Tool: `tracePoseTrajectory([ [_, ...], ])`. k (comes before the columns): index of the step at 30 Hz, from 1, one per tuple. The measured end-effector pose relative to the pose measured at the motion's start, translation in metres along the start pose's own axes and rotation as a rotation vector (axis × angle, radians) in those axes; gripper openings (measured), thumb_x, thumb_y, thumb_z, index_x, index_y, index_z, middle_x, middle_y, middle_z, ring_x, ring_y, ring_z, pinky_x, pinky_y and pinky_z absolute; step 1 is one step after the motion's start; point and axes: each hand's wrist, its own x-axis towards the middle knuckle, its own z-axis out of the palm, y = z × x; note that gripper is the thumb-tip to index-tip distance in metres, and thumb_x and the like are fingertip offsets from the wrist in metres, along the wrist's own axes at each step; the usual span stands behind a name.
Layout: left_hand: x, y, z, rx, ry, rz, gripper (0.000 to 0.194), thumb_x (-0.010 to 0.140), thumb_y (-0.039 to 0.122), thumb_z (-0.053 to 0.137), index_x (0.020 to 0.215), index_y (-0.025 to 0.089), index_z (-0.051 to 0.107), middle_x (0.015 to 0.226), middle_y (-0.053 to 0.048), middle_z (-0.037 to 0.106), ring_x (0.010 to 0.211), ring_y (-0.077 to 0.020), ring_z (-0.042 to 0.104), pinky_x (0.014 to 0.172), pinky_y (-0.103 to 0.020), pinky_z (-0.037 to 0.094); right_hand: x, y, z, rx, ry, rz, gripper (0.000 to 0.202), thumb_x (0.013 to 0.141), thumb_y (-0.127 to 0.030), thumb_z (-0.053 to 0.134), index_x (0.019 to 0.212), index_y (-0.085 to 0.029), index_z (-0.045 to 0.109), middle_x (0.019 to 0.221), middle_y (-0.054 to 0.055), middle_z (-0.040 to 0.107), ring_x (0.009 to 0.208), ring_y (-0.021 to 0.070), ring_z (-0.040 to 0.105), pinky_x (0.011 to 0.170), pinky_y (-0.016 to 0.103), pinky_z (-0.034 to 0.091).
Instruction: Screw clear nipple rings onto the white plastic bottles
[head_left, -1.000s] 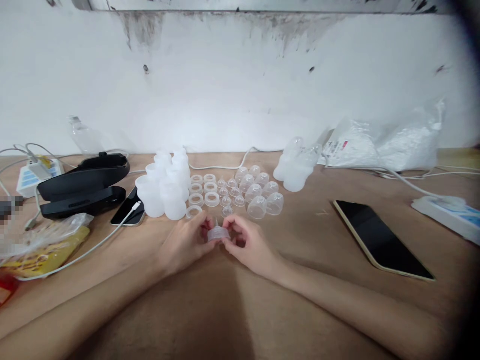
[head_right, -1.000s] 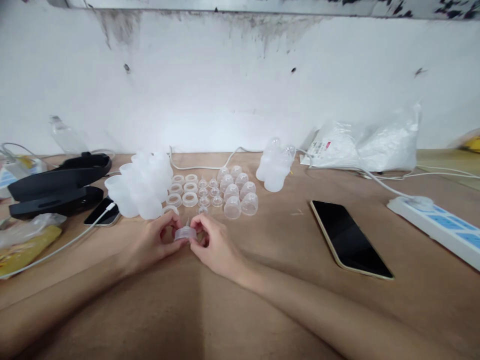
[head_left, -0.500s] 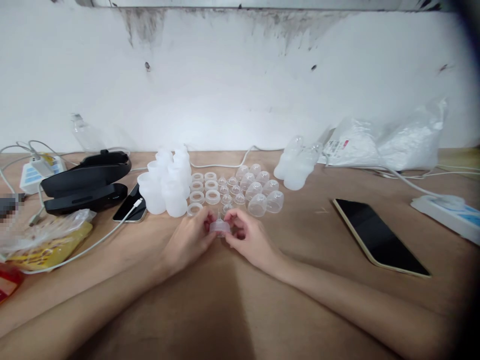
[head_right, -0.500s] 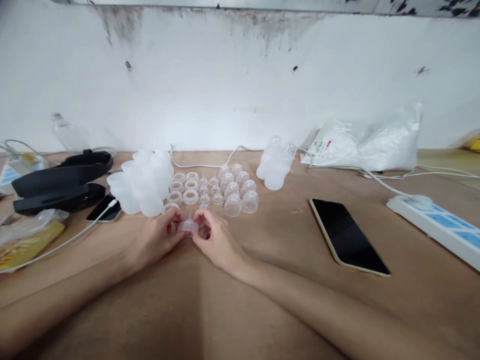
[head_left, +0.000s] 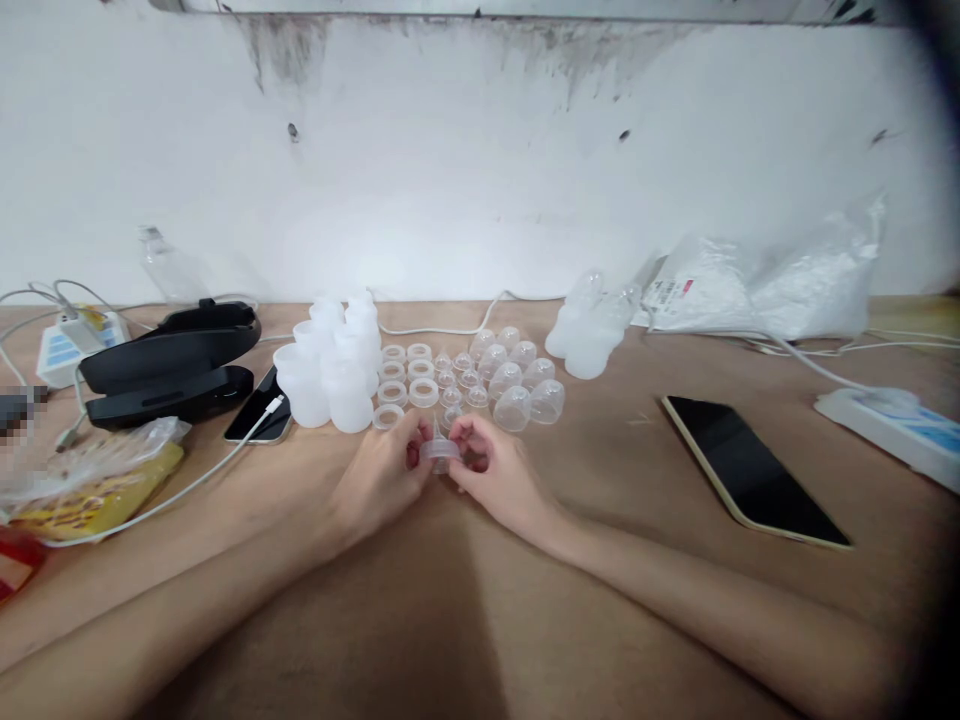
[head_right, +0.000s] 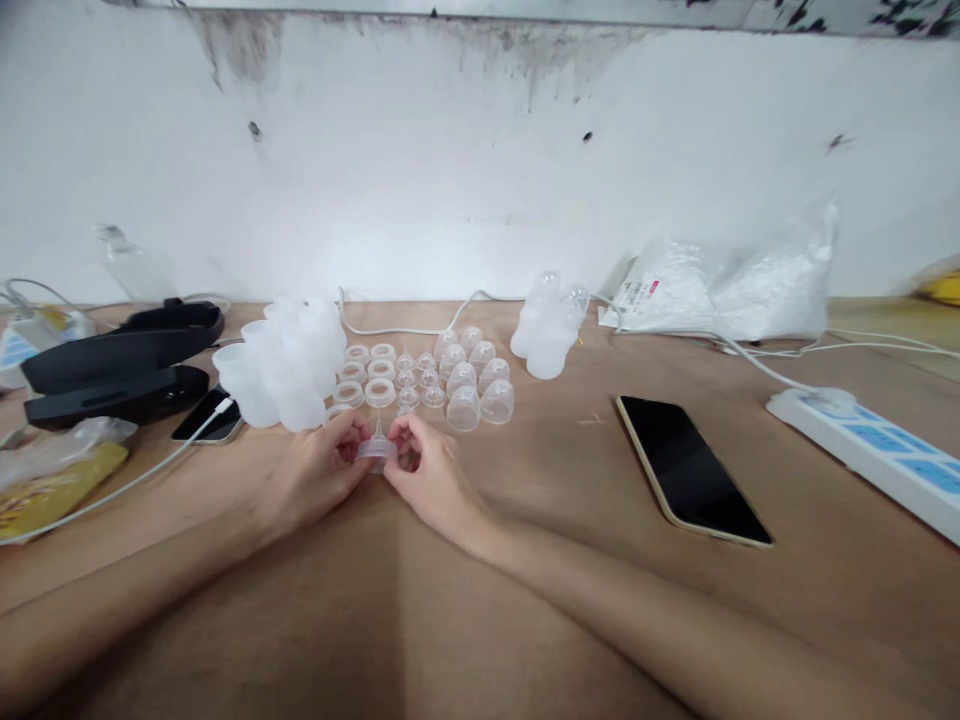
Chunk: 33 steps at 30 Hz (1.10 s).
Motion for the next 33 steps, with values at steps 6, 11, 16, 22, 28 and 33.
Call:
tracePoseTrajectory([
  [6,-0.0032,0.0031,-0.0067,-0.058,0.004,0.073,0.008,0.084,0.026,0.041,0.087,0.019,0.043,0.063,0.004,0.058,0.047,-0.0077,0.043,0.048,-0.018,0.033,-0.0022,0.0028,-0.0026,0.133,0.000,-0.081,0.022,0.079,-0.036,0.048,0.093,-0.018,0.049,0.078,0.002,0.052,0.056,0.0064,0.052,0.039,0.014,0.044],
  [11,-0.0043,0.0060,-0.0037,-0.060,-0.005,0.072,0.005,0.082,0.023,0.041,0.084,0.018,0.043,0.058,0.005,0.055,0.047,-0.0079,0.043,0.048,-0.018,0.032,-0.0051,0.0018,-0.0029,0.078,-0.015,-0.076,0.021,0.081,-0.037,0.045,0.088,-0.017,0.048,0.068,0.000,0.052,0.050,0.0058,0.052,0.036,0.013,0.041],
  [16,-0.0055,0.0080,0.0003,-0.064,-0.021,0.030,0.005,0.081,0.023,0.042,0.080,0.019,0.043,0.056,0.005,0.051,0.048,-0.0084,0.043,0.047,-0.019,0.031,-0.0051,0.0035,-0.0036,-0.011,-0.001,-0.102,0.016,0.082,-0.033,0.043,0.082,-0.017,0.046,0.065,-0.001,0.050,0.050,0.0044,0.050,0.039,0.012,0.040],
  [22,-0.0065,0.0072,0.0010,-0.125,-0.026,0.001,0.010,0.083,0.025,0.039,0.089,0.019,0.044,0.069,0.002,0.059,0.051,-0.0092,0.046,0.047,-0.020,0.033,-0.0036,0.0053,-0.0023,0.054,-0.014,-0.064,0.018,0.082,-0.036,0.042,0.086,-0.018,0.044,0.070,-0.001,0.049,0.048,0.0050,0.051,0.032,0.012,0.039],
  [28,-0.0061,0.0058,0.0007,-0.096,0.010,0.017,0.006,0.082,0.021,0.040,0.085,0.019,0.044,0.068,0.002,0.058,0.053,-0.0091,0.048,0.050,-0.020,0.035,-0.0041,0.0031,-0.0018,0.099,-0.046,-0.081,0.018,0.081,-0.036,0.045,0.086,-0.019,0.043,0.072,-0.001,0.048,0.055,0.0060,0.052,0.035,0.013,0.044],
  [33,-0.0073,0.0059,-0.0039,0.099,0.058,0.016,0.008,0.082,0.024,0.039,0.086,0.020,0.046,0.064,0.003,0.055,0.050,-0.0093,0.047,0.049,-0.020,0.034,-0.0004,0.0009,-0.0027,0.309,-0.140,-0.005,0.031,0.076,-0.041,0.051,0.095,-0.021,0.036,0.081,-0.001,0.047,0.061,0.0064,0.054,0.037,0.012,0.044],
])
